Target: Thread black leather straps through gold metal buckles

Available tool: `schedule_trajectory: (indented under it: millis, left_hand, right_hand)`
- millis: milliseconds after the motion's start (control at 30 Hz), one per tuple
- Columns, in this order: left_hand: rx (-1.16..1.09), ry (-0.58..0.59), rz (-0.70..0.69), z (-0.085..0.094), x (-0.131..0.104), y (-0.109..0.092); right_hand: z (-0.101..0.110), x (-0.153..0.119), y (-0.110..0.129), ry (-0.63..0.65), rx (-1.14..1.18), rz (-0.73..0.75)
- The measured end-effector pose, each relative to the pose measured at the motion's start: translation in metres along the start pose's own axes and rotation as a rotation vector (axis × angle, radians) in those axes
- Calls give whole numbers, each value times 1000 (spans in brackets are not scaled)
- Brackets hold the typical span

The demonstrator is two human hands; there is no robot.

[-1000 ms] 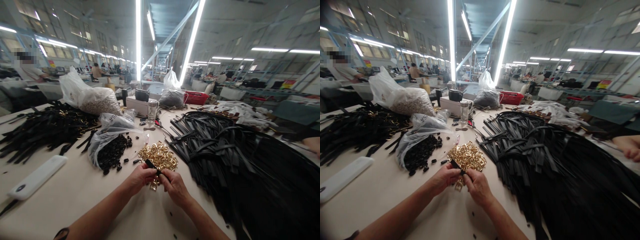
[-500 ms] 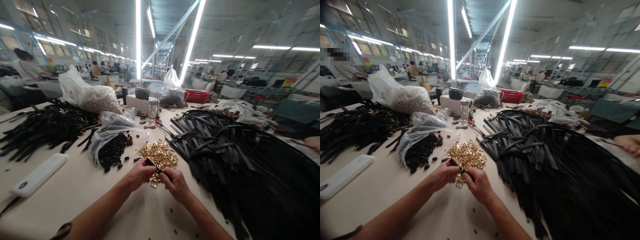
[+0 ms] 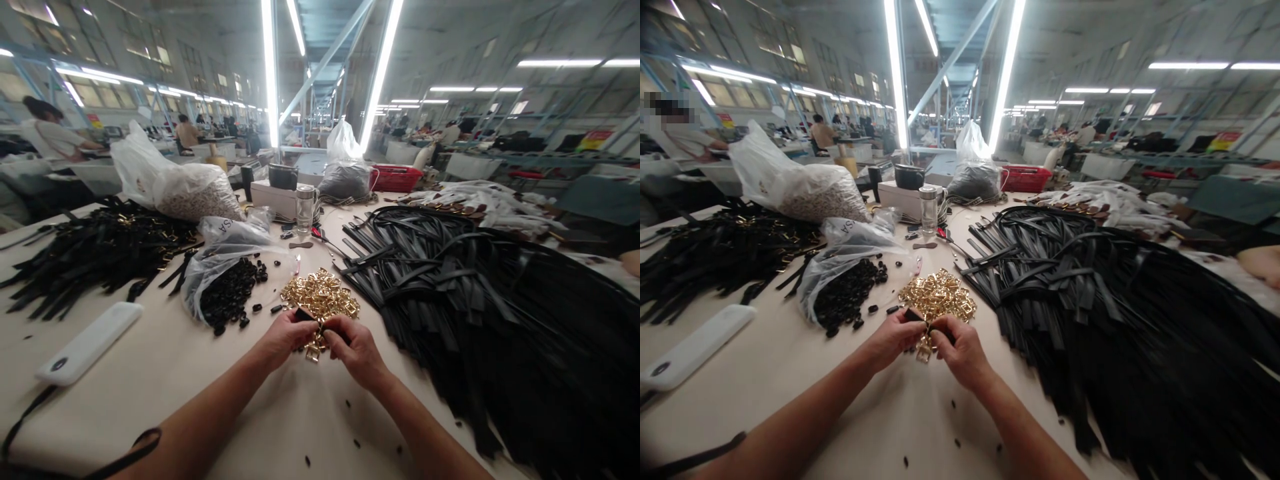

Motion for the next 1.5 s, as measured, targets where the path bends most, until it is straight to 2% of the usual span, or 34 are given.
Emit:
schedule_trajectory:
  millis: [100,300,700,1033,1300,1500]
  left_hand:
    - [-37,4,-10,1,1,0]
    - [-76,55,53,-2,0,1]
    - [-85,122,110,-4,-2,7]
    - [-9,-41,96,2,1,3]
    - [126,-5,-8,7,6,8]
    - [216,-37,-68,6,7,10]
  right_hand:
    - [2,0,0,46,-26,-12]
    - [0,0,-1,-8,-109,8]
    - [-2,0,2,22,-100,6]
    - [1,2,-2,21,-14,-30]
    - [-8,4,-6,52,140,-142]
    - [-4,5,-12,-42,-7,-122]
Point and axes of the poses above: each hand's wrist, its own x-axis towards the middle knuckle, its own z-axis out of the back of the hand, y = z × x, the point moved 3 cm from there along x, towards the middle knuckle, and after that the axes turned 11 degrees about -x, right-handed, at the moved point
